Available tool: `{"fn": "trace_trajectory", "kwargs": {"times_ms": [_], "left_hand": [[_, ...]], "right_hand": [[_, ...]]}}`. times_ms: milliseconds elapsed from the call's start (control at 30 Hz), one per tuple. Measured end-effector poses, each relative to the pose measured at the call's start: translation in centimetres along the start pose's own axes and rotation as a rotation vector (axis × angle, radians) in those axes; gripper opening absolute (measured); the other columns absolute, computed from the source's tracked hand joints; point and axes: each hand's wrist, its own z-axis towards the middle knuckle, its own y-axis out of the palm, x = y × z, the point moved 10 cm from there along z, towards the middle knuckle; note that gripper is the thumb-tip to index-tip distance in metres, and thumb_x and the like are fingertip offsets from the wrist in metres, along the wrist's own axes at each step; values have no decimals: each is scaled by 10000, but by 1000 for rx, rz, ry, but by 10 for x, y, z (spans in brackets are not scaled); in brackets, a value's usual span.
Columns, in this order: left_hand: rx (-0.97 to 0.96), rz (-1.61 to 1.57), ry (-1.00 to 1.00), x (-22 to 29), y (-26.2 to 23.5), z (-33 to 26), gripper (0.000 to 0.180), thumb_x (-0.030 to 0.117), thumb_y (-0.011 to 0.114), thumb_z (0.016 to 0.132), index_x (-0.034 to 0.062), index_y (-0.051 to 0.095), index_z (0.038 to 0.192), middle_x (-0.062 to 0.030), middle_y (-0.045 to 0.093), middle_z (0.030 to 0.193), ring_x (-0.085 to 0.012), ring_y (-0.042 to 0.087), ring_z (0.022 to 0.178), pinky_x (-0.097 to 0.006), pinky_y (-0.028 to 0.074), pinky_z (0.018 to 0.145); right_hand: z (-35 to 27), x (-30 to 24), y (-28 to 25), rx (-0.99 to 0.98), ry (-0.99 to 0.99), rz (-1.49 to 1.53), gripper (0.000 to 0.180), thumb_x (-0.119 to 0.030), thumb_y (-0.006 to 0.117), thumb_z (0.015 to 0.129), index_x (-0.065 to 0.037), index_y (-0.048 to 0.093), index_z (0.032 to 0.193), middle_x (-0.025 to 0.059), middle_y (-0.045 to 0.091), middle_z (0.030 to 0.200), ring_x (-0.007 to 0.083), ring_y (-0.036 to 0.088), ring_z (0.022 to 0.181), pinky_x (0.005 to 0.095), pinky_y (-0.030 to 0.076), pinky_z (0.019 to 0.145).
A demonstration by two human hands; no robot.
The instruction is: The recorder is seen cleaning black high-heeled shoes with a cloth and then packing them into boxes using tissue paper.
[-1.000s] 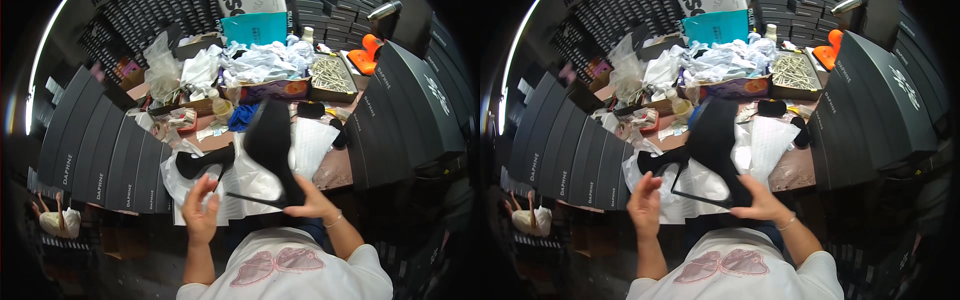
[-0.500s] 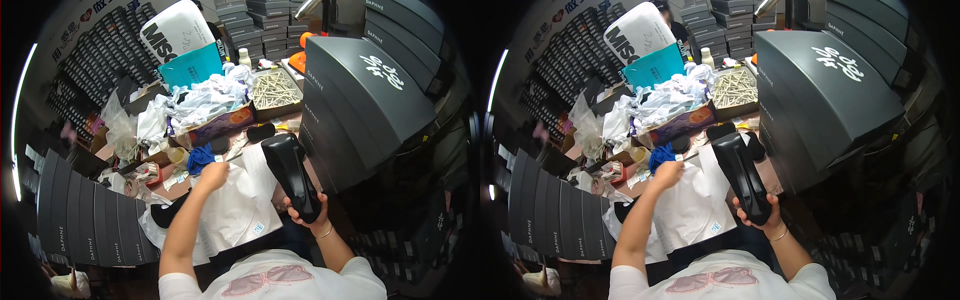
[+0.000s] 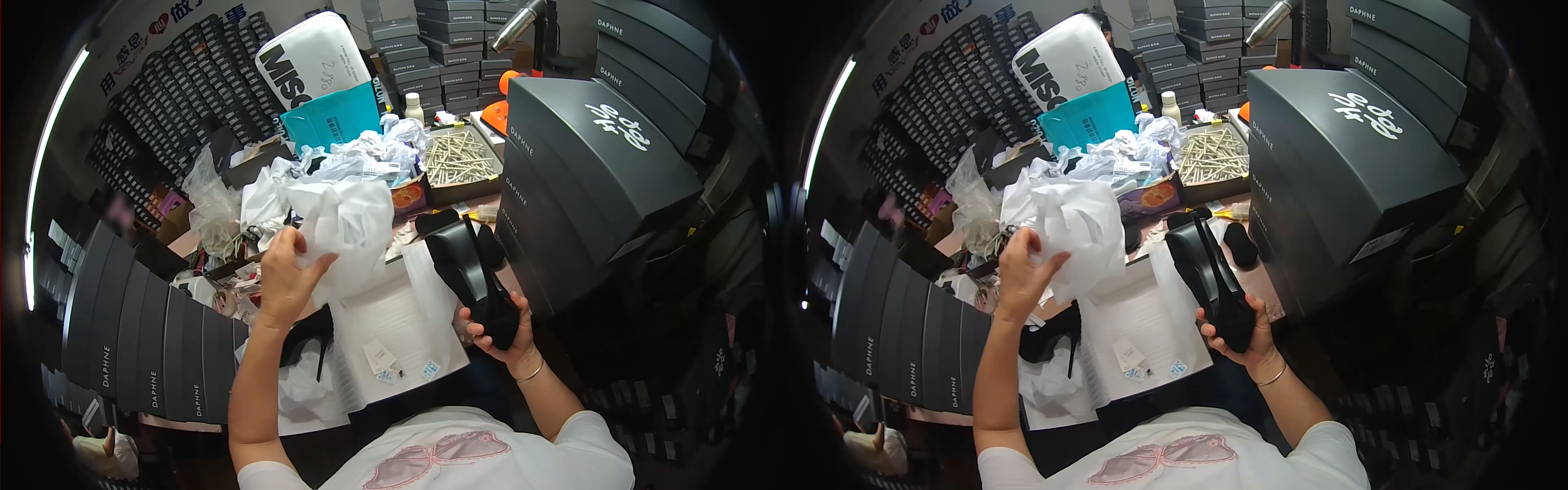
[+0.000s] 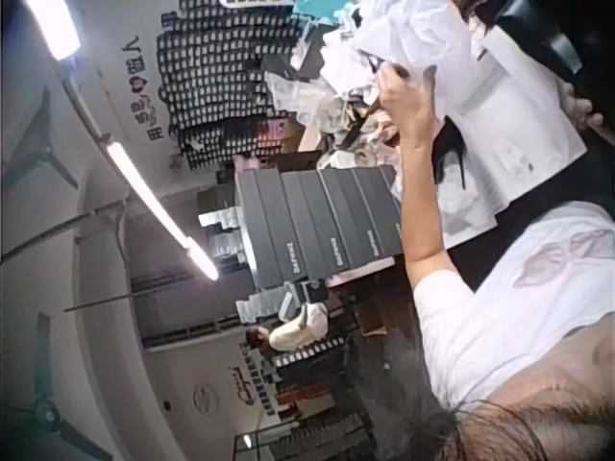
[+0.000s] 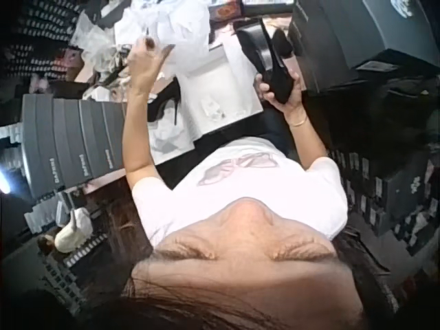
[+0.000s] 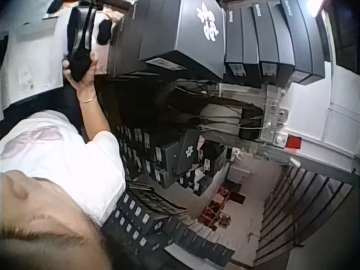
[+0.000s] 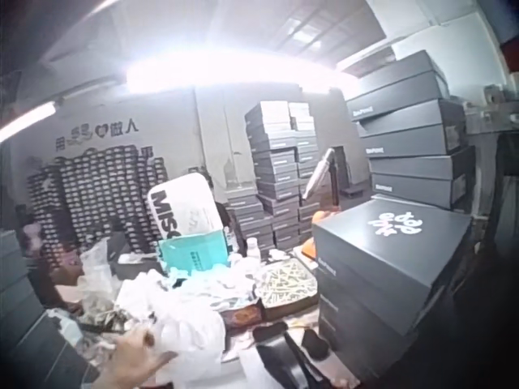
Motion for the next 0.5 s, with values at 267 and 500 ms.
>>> {"fn": "trace_trajectory", "kwargs": {"times_ms": [267, 500], "left_hand": [[49, -266, -103, -42, 36, -20, 215, 69, 663, 811, 14, 570, 997, -89, 600, 745, -183, 537, 640, -306, 433, 623], [-117, -752, -196, -29, 44, -39, 171, 152, 576, 951, 22, 577, 1063, 12, 543, 735, -58, 469, 657, -220, 383, 586]], "right_hand": [[-24, 6, 31, -33, 73, -431, 790, -463, 634, 812, 97, 399, 1317, 270, 562, 1120, 284, 645, 726, 290, 570, 576], [-46, 28, 60, -3, 375, -816, 876, -323, 823, 594, 179, 479, 1224, 236, 604, 1121, 252, 648, 914, 314, 518, 807]]}}
